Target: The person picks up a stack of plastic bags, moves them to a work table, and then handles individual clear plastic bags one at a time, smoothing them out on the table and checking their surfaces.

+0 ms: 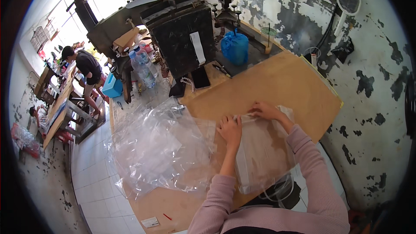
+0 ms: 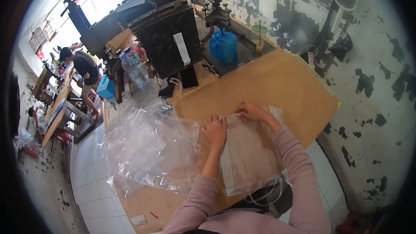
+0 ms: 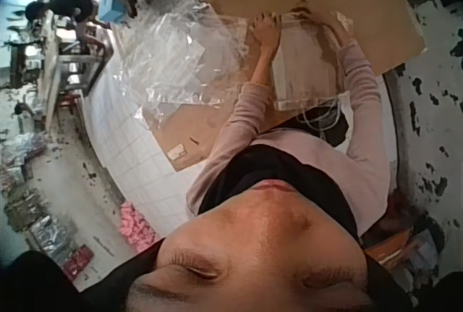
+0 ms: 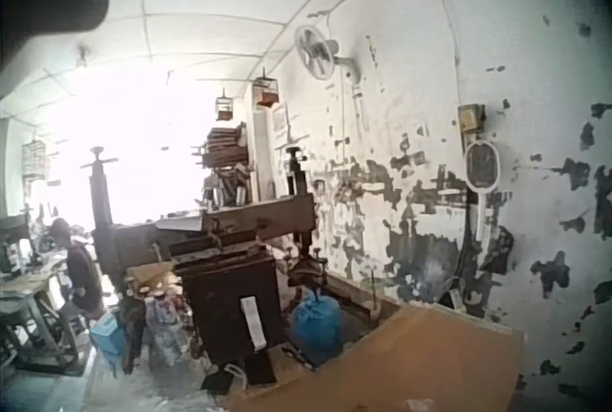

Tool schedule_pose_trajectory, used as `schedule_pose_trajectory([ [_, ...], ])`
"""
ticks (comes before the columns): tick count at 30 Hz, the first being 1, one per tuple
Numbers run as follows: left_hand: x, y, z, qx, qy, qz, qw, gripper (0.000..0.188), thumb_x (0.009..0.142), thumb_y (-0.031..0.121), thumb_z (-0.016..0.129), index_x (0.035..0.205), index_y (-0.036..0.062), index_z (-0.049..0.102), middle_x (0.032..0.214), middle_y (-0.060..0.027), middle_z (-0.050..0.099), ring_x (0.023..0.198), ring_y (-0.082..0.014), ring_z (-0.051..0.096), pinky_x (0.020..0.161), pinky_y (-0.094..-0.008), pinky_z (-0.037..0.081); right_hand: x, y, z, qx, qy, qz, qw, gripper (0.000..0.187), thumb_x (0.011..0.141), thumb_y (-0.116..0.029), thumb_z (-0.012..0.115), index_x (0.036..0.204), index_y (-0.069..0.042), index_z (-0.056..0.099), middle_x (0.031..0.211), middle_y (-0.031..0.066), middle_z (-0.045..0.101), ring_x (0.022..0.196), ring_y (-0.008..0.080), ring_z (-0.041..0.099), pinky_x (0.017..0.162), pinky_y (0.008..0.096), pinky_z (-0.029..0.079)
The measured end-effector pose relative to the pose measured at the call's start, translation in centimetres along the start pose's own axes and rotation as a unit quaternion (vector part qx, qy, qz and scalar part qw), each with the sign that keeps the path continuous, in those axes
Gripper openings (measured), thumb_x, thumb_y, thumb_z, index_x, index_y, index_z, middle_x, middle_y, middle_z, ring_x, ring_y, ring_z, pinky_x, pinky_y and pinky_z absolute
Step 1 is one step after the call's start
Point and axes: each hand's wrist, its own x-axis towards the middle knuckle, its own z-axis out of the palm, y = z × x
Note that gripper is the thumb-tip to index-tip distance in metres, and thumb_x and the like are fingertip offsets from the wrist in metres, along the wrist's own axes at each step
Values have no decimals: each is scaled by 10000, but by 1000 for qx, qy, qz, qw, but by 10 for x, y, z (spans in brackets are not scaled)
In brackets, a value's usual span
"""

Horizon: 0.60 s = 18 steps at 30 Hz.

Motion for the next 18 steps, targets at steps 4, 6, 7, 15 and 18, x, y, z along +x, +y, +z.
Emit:
schedule_pose_trajectory([
  [4,-2,8,1,-110,-31,-14,993,175,824,260,495,777,98,539,765,-67,566,721,-236,538,621,-386,349,2,4,-5,-40,-44,27,998,197,749,-221,593,827,-40,590,863,110,545,882,265,510,720,342,411],
  [6,0,8,-2,-113,-40,-24,992,172,835,240,478,789,86,535,756,-93,575,713,-263,544,647,-399,356,2,-3,-3,-136,26,-46,989,201,764,-234,586,793,-35,574,880,107,544,834,250,522,677,327,415],
  [7,1,8,-3,-126,-50,-32,990,169,846,221,460,801,74,531,748,-118,584,706,-290,550,673,-411,364,3,-7,-5,-130,24,-53,990,201,764,-234,586,793,-35,574,880,107,544,834,250,522,677,327,415],
  [15,-5,10,-10,-137,-20,-38,990,159,849,231,457,809,86,507,660,-138,578,595,-345,552,522,-469,392,17,11,-21,-51,-101,-46,993,252,819,-266,513,760,-33,589,663,126,584,596,286,545,569,333,429],
  [18,-1,11,-6,-84,-11,-29,996,165,846,235,454,810,83,508,606,-158,564,552,-368,546,483,-484,395,8,25,-11,-106,11,-133,985,271,817,-276,511,718,-33,580,655,145,577,605,279,556,528,359,412],
])
